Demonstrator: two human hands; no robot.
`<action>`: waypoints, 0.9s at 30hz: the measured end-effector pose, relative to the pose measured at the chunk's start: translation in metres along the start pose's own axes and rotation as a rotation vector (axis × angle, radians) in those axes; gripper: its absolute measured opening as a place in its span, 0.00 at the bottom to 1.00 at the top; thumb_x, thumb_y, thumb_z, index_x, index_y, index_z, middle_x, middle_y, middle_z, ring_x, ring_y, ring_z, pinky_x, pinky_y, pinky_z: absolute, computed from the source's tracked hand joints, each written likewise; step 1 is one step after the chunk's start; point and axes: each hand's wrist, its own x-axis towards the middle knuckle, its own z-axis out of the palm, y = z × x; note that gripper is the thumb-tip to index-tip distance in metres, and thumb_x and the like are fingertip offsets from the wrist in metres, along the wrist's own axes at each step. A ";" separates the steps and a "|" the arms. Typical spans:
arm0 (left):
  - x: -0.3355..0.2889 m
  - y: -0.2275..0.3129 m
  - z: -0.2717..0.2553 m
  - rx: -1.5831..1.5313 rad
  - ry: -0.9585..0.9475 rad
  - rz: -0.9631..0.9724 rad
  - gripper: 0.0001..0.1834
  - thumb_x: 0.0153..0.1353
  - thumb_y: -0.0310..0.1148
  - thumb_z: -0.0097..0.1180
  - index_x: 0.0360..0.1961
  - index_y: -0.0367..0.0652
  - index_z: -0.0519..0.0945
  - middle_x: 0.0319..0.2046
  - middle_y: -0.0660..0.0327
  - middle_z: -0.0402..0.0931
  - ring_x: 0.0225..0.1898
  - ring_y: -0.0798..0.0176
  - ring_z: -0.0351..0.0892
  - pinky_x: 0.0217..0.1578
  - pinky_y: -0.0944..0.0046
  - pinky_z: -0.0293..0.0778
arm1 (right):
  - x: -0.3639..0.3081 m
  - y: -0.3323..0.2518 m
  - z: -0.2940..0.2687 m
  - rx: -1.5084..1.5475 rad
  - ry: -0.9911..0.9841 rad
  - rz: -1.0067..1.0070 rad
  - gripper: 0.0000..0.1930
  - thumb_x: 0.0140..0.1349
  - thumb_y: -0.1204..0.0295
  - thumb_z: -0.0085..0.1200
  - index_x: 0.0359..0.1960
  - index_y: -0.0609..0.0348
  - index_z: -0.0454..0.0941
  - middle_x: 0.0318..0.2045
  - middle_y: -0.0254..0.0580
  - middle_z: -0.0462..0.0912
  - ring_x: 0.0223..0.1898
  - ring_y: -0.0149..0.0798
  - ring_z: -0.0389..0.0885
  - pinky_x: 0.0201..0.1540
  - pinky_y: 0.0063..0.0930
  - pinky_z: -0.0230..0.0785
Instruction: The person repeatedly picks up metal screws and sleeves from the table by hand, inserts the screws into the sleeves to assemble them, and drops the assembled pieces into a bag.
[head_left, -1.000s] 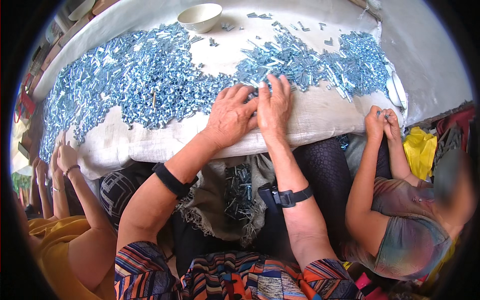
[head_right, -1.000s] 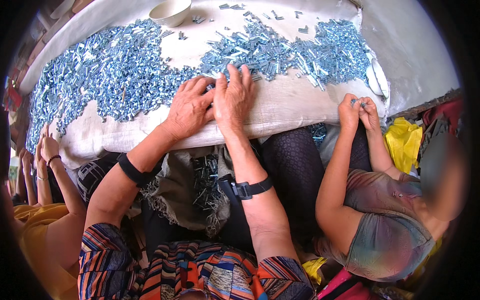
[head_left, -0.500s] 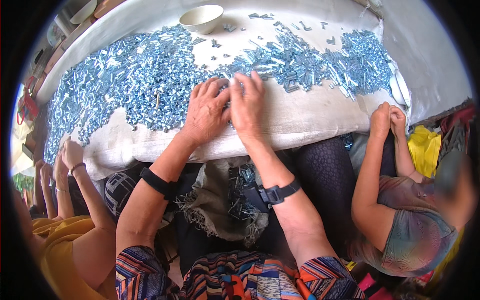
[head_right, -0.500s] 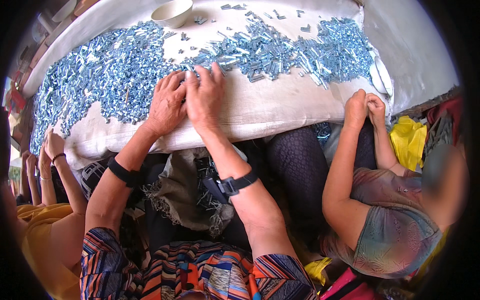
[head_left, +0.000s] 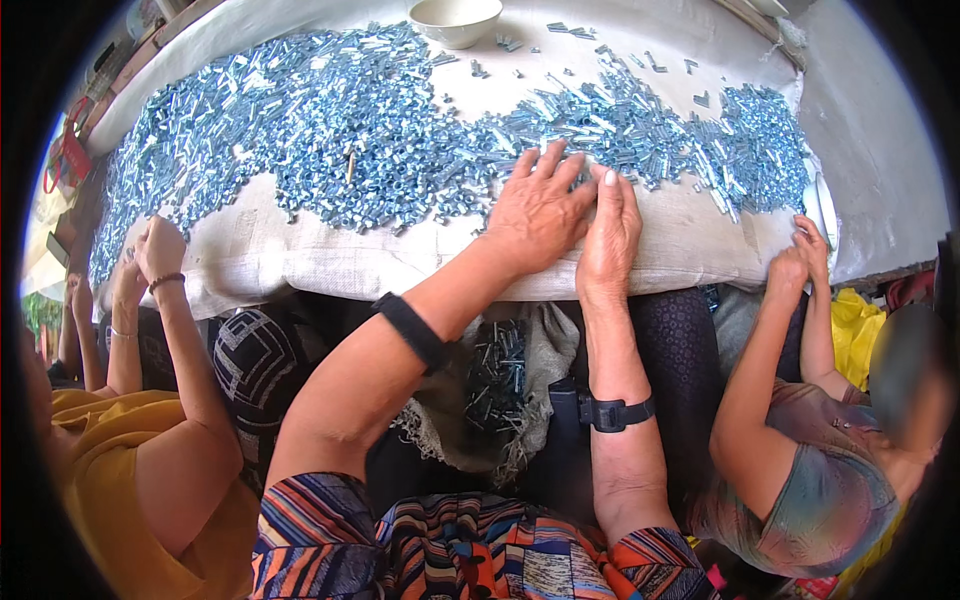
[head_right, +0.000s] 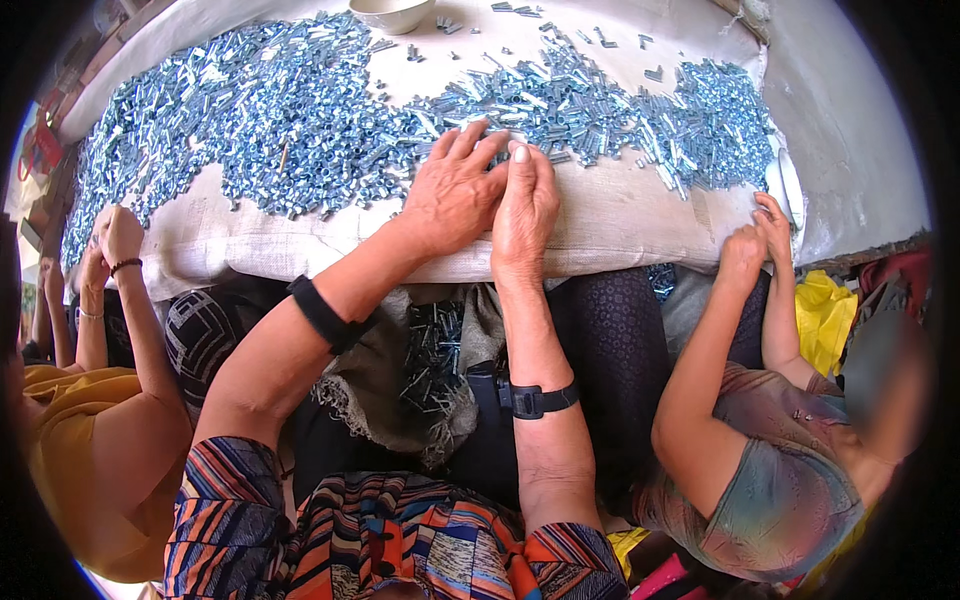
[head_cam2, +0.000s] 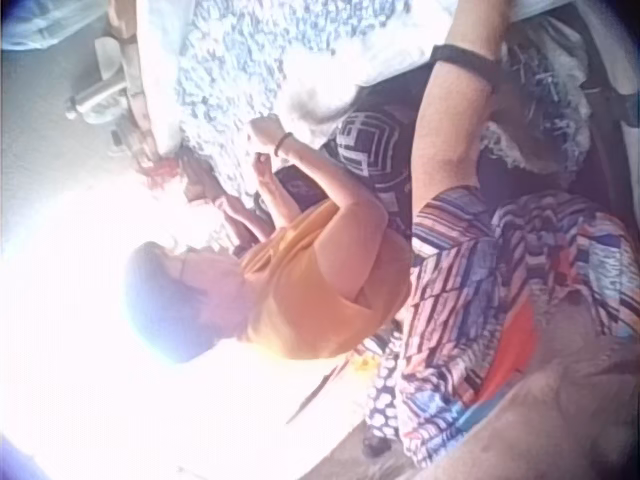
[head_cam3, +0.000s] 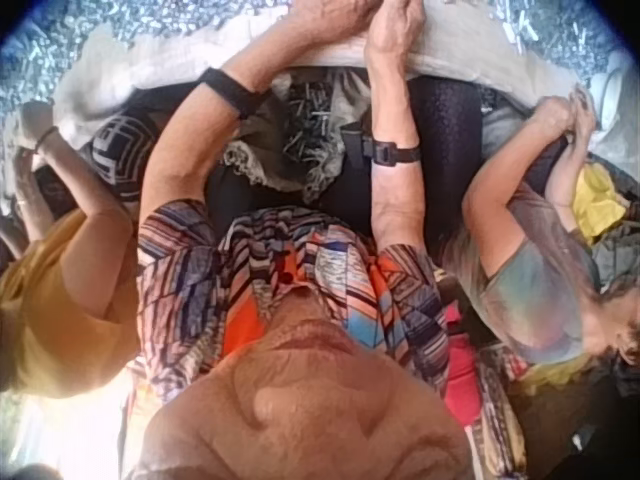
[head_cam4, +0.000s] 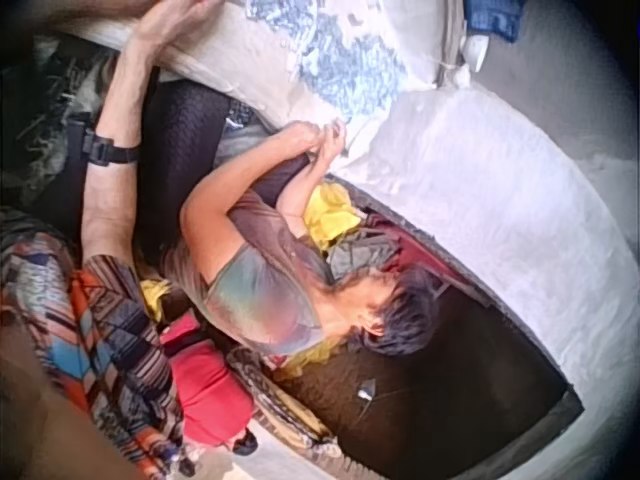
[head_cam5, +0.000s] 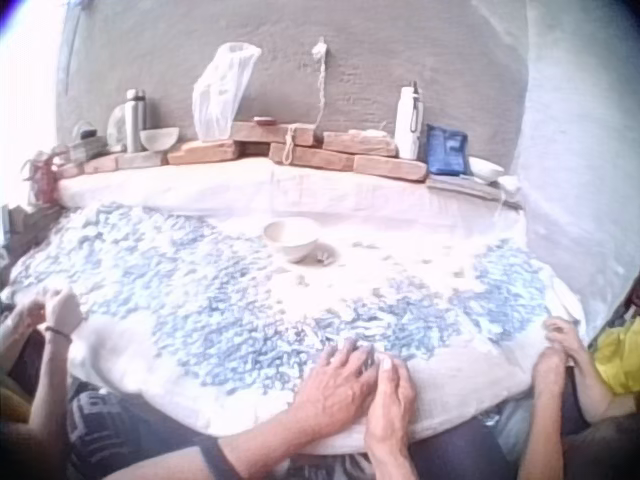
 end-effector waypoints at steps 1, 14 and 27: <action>0.004 0.000 0.002 -0.005 -0.003 0.000 0.25 0.56 0.46 0.53 0.52 0.46 0.73 0.59 0.53 0.63 0.65 0.47 0.53 0.63 0.45 0.49 | 0.002 0.001 -0.003 -0.002 -0.005 0.000 0.16 0.67 0.63 0.44 0.42 0.67 0.74 0.39 0.41 0.77 0.42 0.31 0.72 0.48 0.25 0.64; -0.043 -0.041 -0.078 -0.350 0.318 -0.394 0.09 0.52 0.29 0.59 0.36 0.44 0.78 0.33 0.55 0.74 0.34 0.51 0.76 0.34 0.58 0.72 | 0.004 -0.003 0.011 -0.663 -0.213 -0.551 0.07 0.50 0.77 0.58 0.33 0.58 0.78 0.37 0.43 0.77 0.42 0.46 0.73 0.46 0.35 0.65; -0.119 -0.042 -0.076 -0.258 0.134 -0.632 0.11 0.52 0.28 0.58 0.38 0.42 0.79 0.27 0.59 0.73 0.27 0.59 0.75 0.30 0.63 0.70 | 0.023 0.013 0.066 -0.928 -0.353 -0.694 0.06 0.50 0.70 0.58 0.31 0.53 0.80 0.33 0.38 0.77 0.41 0.42 0.72 0.43 0.39 0.59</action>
